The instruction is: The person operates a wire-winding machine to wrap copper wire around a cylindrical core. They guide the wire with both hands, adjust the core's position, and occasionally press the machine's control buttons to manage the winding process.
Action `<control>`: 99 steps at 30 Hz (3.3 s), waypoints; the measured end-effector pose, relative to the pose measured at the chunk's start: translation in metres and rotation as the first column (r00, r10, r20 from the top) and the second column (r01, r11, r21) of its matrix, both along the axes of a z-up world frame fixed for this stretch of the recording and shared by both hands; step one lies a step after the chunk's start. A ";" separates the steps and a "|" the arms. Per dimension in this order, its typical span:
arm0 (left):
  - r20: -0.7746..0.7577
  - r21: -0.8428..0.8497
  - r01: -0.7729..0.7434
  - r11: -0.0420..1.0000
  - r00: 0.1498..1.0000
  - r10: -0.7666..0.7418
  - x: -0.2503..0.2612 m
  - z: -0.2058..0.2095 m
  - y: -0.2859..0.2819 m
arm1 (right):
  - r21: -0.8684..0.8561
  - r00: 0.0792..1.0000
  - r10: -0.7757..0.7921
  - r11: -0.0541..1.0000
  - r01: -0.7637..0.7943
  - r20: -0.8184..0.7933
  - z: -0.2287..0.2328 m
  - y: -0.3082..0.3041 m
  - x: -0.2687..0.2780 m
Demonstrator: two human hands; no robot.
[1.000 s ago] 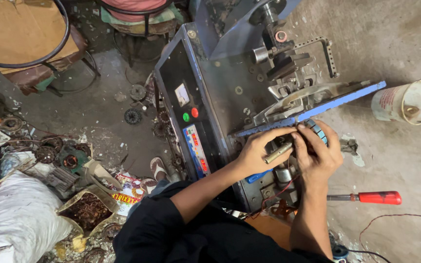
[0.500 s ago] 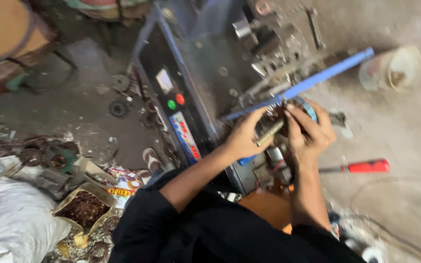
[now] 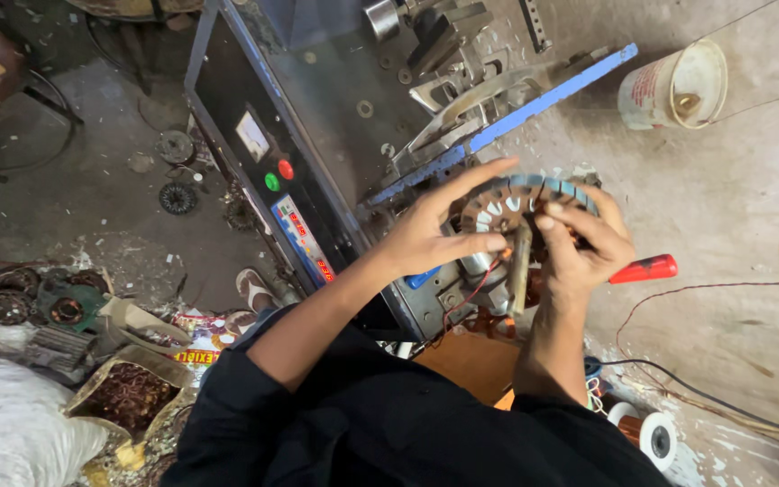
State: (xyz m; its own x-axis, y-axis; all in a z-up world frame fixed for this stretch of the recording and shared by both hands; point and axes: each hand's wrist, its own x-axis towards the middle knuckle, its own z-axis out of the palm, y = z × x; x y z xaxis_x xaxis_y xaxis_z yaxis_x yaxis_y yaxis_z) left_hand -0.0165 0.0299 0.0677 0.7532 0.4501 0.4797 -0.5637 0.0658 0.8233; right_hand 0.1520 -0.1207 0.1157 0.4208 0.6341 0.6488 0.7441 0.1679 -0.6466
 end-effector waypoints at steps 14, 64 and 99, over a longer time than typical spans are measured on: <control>0.473 -0.704 0.538 0.464 0.842 -0.260 0.081 -0.056 -0.009 | -0.256 0.996 -0.043 0.965 0.061 0.072 0.047 0.043 -0.008; 0.628 -0.737 0.606 0.300 0.777 -0.026 0.150 -0.118 -0.015 | -0.447 0.936 0.026 0.883 0.144 0.352 0.083 0.089 -0.036; -0.673 0.259 -0.514 0.818 0.512 0.535 -0.142 -0.242 -0.010 | -0.440 0.987 0.008 0.896 0.066 0.163 0.056 0.070 0.004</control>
